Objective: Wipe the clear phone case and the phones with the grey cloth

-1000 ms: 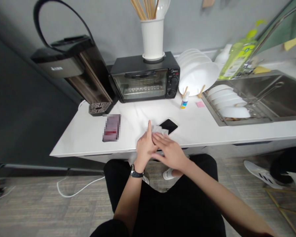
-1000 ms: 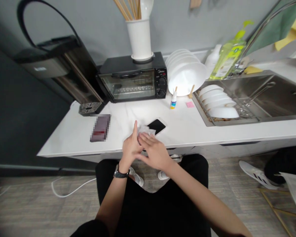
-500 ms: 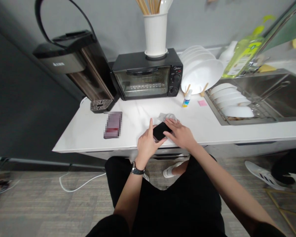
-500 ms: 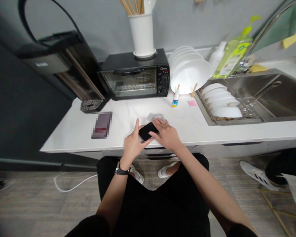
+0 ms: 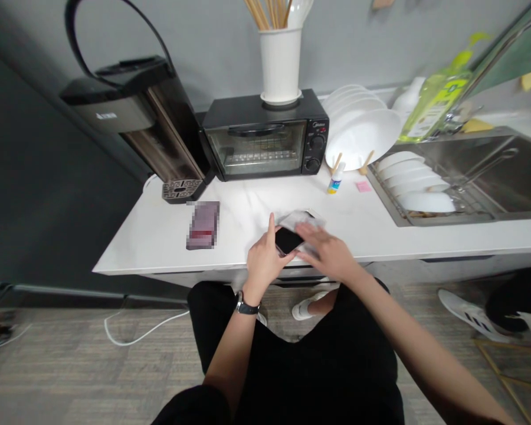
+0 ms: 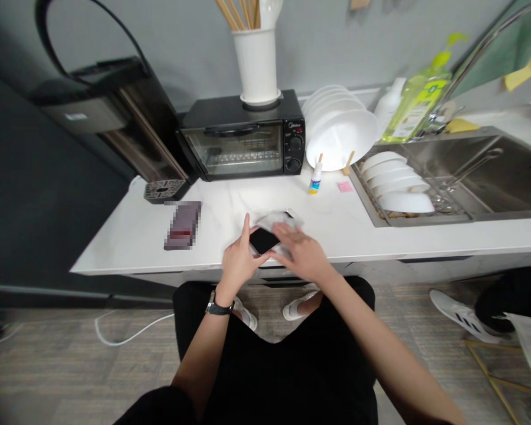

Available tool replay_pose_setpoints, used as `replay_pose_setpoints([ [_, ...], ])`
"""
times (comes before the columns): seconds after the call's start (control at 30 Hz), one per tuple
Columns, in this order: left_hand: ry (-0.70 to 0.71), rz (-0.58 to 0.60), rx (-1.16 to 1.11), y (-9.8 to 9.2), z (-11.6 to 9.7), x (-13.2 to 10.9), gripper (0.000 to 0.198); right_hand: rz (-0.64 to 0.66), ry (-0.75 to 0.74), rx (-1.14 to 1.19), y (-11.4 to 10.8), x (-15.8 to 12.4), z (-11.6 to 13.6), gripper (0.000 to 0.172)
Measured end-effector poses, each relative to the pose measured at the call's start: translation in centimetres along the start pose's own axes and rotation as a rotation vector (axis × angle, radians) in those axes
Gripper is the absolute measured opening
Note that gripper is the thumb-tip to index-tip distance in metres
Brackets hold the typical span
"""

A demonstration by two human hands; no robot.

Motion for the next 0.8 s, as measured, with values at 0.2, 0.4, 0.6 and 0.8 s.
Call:
replay_pose_setpoints([
  [0.2, -0.03, -0.004, 0.001, -0.1, 0.4, 0.0, 0.081, 0.063, -0.12, 0.025, 0.4, -0.2, 1.1, 0.062],
  [0.4, -0.005, -0.014, -0.028, 0.1, 0.3, 0.0, 0.08, 0.013, -0.087, 0.036, 0.0, 0.7, 0.8, 0.054],
  [0.6, 0.013, -0.03, -0.04, -0.1, 0.1, 0.0, 0.083, -0.011, -0.021, 0.046, 0.0, 0.8, -0.2, 0.043],
  [0.8, -0.034, -0.019, -0.008, 0.0, 0.5, 0.0, 0.079, 0.075, -0.114, 0.066, 0.4, -0.2, 0.4, 0.048],
])
Point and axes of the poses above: each hand's wrist, its own x-axis towards the middle knuckle, its own y-axis out of the palm, z = x × y, the point moved 8 cm from there along x, towards the middle knuckle, and after that the axes turned 5 degrees about z, right-handed, at the moved point
